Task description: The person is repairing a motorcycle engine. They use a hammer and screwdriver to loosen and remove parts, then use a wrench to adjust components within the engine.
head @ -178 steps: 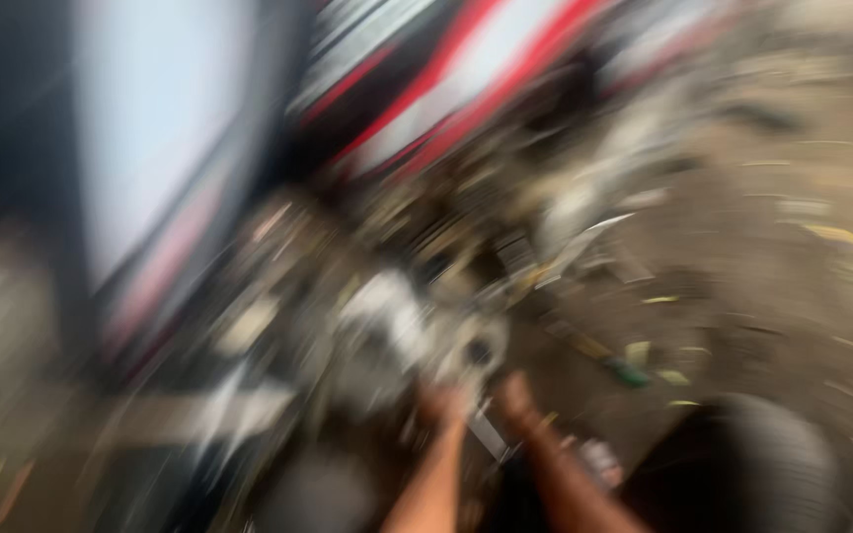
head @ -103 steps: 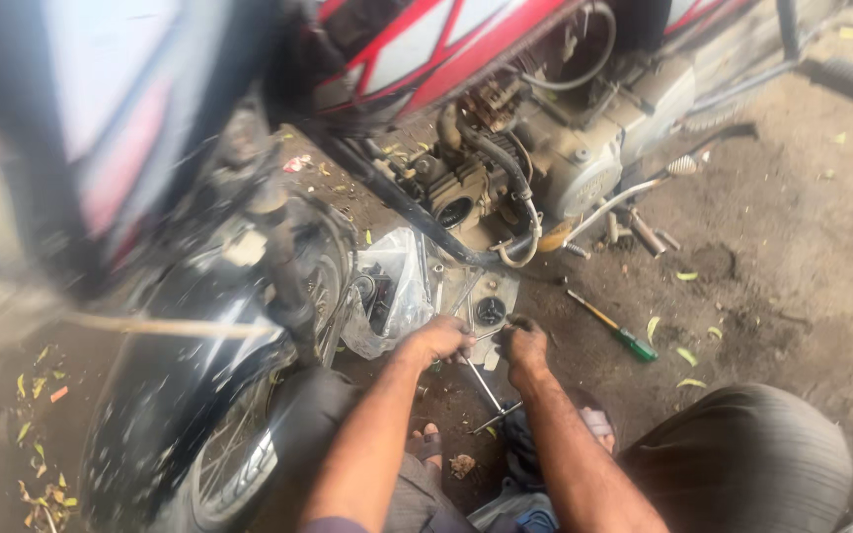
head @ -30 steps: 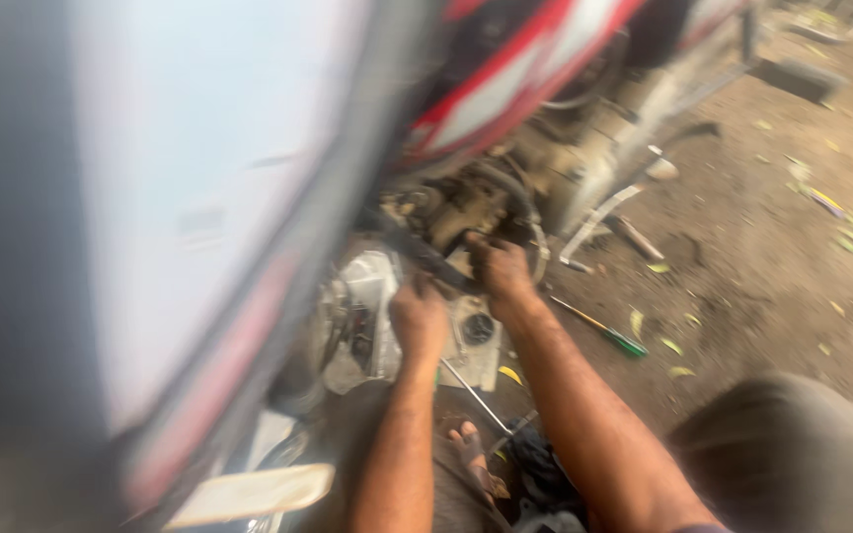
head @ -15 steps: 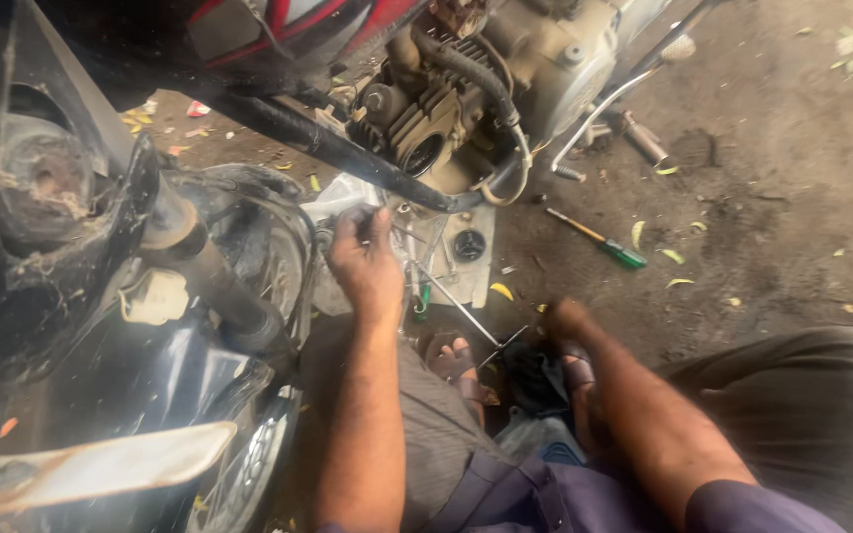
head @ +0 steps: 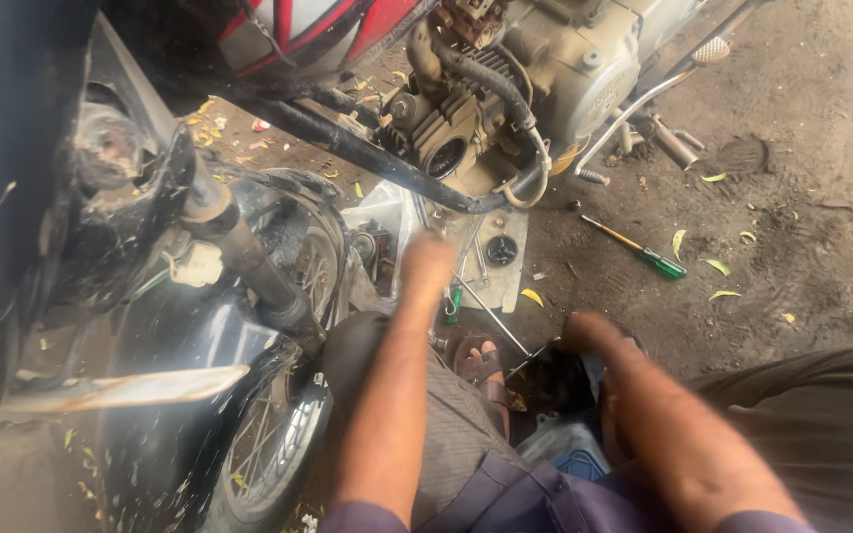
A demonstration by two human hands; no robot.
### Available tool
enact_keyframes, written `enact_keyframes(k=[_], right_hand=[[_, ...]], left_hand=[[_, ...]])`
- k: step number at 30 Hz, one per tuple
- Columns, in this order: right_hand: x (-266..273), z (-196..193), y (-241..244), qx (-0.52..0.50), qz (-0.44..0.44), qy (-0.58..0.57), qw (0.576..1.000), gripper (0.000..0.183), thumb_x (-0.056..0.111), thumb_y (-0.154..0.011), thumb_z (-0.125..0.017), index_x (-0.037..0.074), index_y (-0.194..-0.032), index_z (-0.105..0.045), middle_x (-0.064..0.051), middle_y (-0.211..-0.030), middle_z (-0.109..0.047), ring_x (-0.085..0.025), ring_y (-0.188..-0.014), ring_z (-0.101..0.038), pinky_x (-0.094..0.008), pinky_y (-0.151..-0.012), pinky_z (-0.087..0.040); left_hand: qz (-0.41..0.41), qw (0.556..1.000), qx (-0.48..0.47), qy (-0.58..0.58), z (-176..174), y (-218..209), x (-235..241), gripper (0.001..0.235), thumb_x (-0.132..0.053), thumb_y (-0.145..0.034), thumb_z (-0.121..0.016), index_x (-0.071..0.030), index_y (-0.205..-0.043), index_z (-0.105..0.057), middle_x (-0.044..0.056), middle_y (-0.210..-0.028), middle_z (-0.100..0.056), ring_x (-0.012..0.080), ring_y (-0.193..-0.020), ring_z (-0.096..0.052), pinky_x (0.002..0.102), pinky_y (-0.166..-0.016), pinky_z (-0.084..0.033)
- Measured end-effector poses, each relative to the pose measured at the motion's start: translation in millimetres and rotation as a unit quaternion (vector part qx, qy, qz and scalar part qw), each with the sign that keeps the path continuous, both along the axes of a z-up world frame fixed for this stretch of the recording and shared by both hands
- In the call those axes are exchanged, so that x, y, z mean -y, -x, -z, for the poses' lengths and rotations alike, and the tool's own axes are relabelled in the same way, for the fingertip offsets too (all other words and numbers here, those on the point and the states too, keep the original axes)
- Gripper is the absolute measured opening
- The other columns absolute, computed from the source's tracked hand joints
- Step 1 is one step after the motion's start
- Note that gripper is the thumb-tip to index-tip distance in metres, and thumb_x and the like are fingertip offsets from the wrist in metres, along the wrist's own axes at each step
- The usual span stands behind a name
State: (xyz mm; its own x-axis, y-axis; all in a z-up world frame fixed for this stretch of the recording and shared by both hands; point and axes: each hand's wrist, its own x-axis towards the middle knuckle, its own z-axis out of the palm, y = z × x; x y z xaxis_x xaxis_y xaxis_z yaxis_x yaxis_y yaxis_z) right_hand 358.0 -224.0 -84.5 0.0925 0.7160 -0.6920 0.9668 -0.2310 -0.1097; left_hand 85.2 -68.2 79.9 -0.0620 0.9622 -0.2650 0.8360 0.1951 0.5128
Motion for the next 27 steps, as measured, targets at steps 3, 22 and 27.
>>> enact_keyframes(k=[3,22,27], right_hand=[[-40.1,-92.4,-32.5,0.033,0.002,-0.058,0.998,0.045,0.046,-0.096,-0.063,0.020,-0.133,-0.066,-0.016,-0.119,-0.073,-0.033,-0.111,-0.070,-0.044,-0.095,-0.056],[45.8,-342.2,-124.7,-0.091,0.099,-0.116,0.984,0.073,0.053,-0.083,-0.069,0.035,-0.151,-0.050,-0.003,-0.112,-0.075,-0.024,-0.105,-0.074,-0.038,-0.089,-0.062],[38.5,-338.1,-126.3,-0.114,0.087,-0.127,0.982,0.082,0.055,-0.078,-0.074,0.034,-0.154,-0.048,-0.005,-0.123,-0.072,-0.028,-0.111,-0.071,-0.042,-0.090,-0.060]], left_hand=[[0.124,0.970,-0.132,0.164,81.7,-27.3,4.2,0.032,-0.017,-0.092,-0.059,-0.002,-0.115,-0.074,0.026,-0.123,-0.068,0.0399,-0.119,-0.066,0.048,-0.100,-0.054],[-0.032,0.932,-0.287,0.221,206.7,28.3,33.5,0.032,-0.029,-0.089,-0.066,-0.009,-0.112,-0.076,0.018,-0.120,-0.072,0.0345,-0.113,-0.069,0.045,-0.095,-0.056],[-0.022,0.930,-0.295,0.220,214.7,40.6,37.7,0.032,-0.031,-0.086,-0.070,-0.011,-0.109,-0.077,0.016,-0.117,-0.074,0.0322,-0.111,-0.071,0.043,-0.094,-0.058]])
